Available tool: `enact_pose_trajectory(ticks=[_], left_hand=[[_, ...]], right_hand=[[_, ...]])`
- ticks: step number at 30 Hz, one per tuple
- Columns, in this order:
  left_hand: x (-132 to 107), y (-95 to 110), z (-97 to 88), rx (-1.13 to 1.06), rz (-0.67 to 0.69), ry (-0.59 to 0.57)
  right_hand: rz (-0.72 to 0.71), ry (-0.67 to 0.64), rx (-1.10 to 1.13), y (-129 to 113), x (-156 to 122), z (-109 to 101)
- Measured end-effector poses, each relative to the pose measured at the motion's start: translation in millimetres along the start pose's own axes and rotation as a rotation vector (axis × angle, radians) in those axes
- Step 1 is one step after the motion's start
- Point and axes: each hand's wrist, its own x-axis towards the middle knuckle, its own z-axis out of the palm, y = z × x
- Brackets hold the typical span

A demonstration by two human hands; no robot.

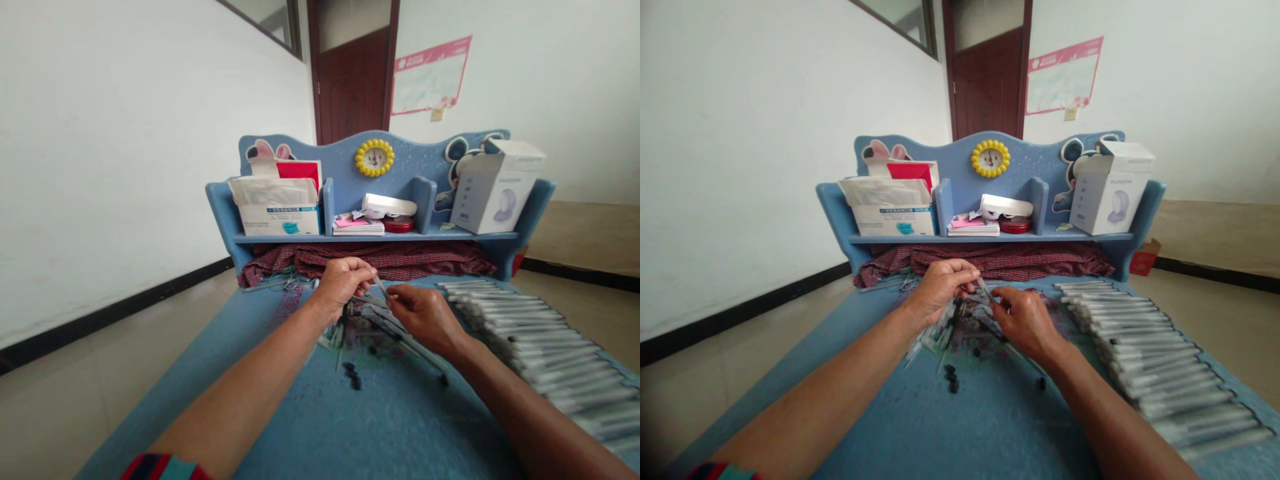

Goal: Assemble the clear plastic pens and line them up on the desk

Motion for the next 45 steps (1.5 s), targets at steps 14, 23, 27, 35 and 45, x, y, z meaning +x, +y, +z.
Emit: enact_pose_trajectory(ticks=[14,23,27,35,45], left_hand=[[-5,4,-7.0,0.531,0.119,-0.405],[-23,-1,11.9,1.364,0.372,-0.857],[-25,-2,17.1,1.408,0.353,-0.846],[-7,-5,-2.2,0.986,0.170,-0.600],[9,0,-22.7,0.029,0.005,-0.051]], right_hand=[[0.122,0.102,-0.019,8,5,-9],[0.108,0.108,-0.021,14,6,-8],[0.104,0.114,-0.031,12,6,-8],[0.116,0.080,0.059,10,6,-6],[0.070,-0.012,0.116,4,2,-3]])
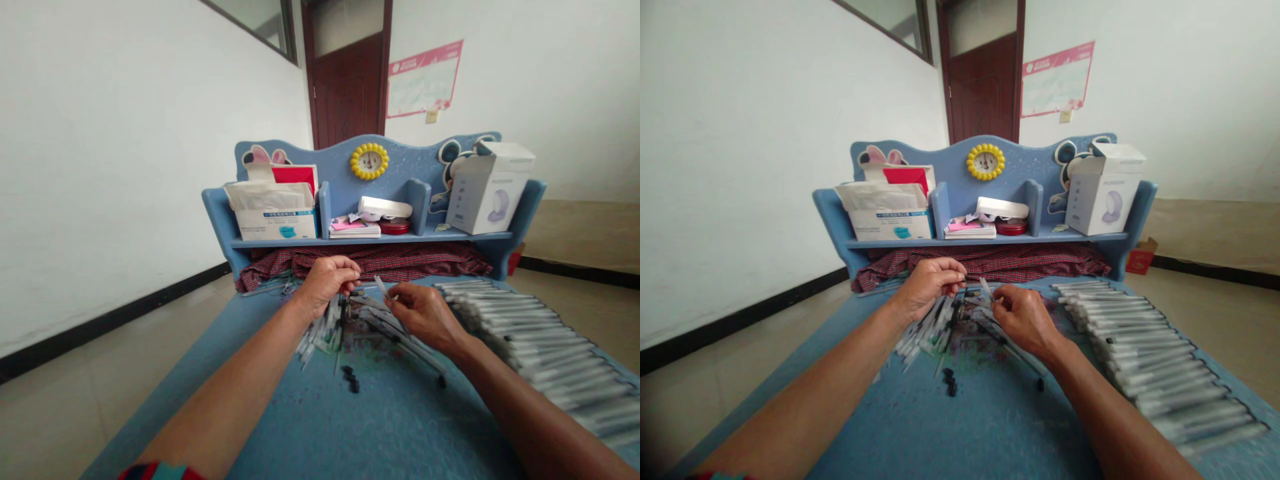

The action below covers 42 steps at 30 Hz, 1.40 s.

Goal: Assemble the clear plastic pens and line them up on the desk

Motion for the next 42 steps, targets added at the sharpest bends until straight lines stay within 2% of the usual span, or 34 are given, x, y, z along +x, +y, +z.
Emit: enact_pose_trajectory(ticks=[7,14,42], left_hand=[[0,-3,6.5,-0.099,-0.017,0.042],[-1,-5,10.3,-0.104,-0.009,0.014],[-4,0,10.2,0.131,0.107,-0.024]], right_hand=[[-0.002,-0.059,0.039,-4,-2,3],[-0.004,-0.057,0.033,-5,-2,3],[-0.056,-0.081,-0.056,-8,-3,1]])
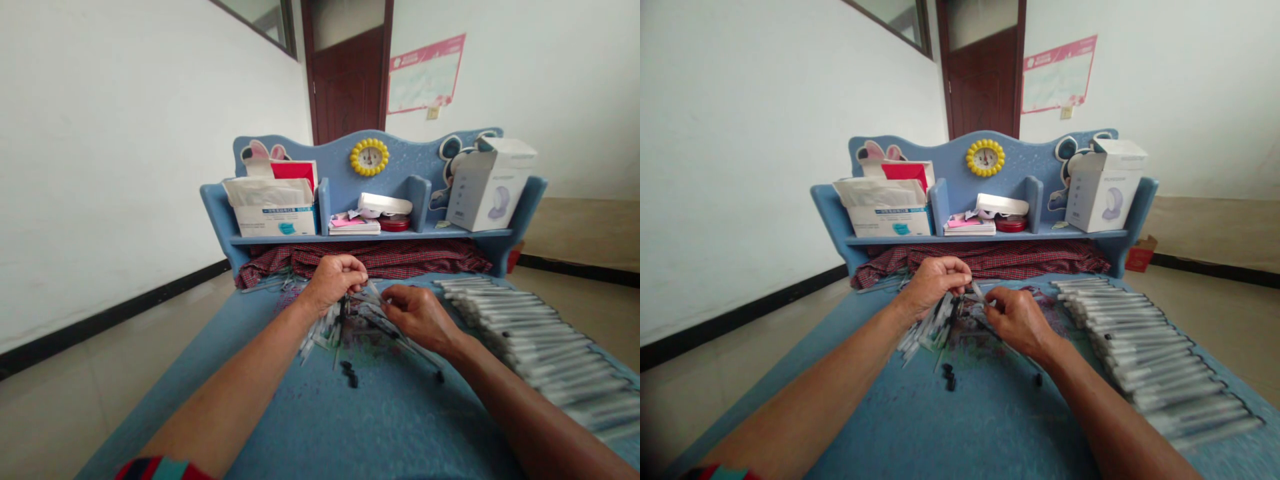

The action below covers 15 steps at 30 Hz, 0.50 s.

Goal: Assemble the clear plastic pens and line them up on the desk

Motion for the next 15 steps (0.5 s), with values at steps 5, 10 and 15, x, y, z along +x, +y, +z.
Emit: enact_pose_trajectory(ticks=[5,10,15], left_hand=[[-0.7,1.5,0.3,0.023,0.012,-0.011],[-1.3,2.6,0.4,0.033,0.008,-0.018],[-0.9,1.5,-0.1,0.042,0.001,-0.040]], right_hand=[[-0.008,-0.002,-0.025,1.0,0.6,0.2],[-0.009,-0.003,-0.038,0.9,0.6,0.2],[-0.022,0.001,-0.042,1.6,0.2,0.6]])
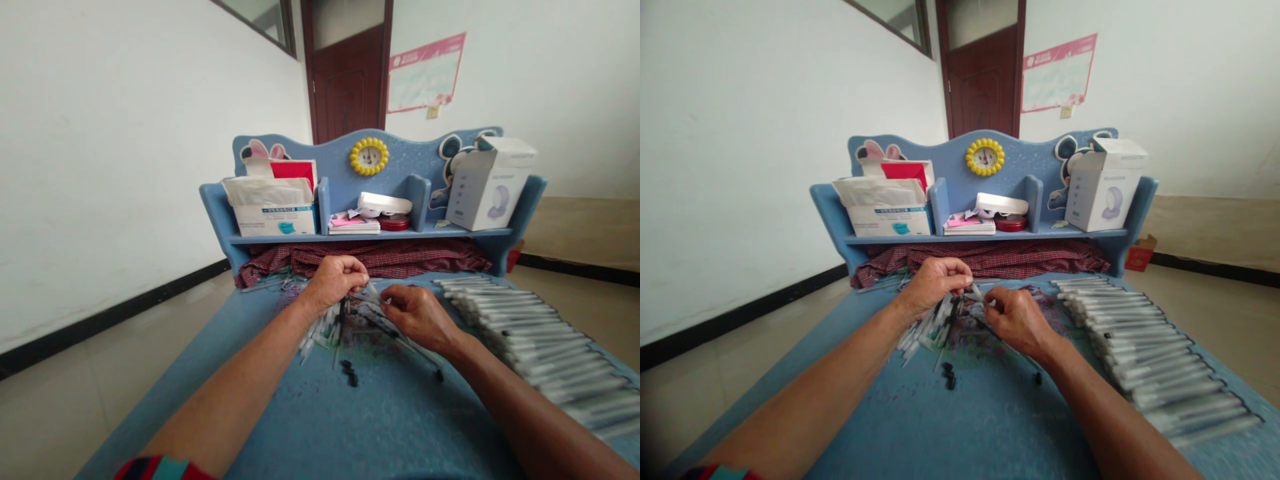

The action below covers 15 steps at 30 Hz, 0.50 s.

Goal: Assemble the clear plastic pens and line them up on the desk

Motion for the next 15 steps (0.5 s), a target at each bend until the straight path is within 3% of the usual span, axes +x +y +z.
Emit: enact_pose_trajectory(ticks=[9,15], left_hand=[[1.3,-5.1,-2.8,-0.078,-0.060,-0.061],[1.3,-5.3,-6.4,-0.094,-0.033,-0.101]], right_hand=[[0.003,0.005,0.005,0.4,0.0,0.6],[0.079,-0.047,0.160,-1.2,-0.4,1.2]])
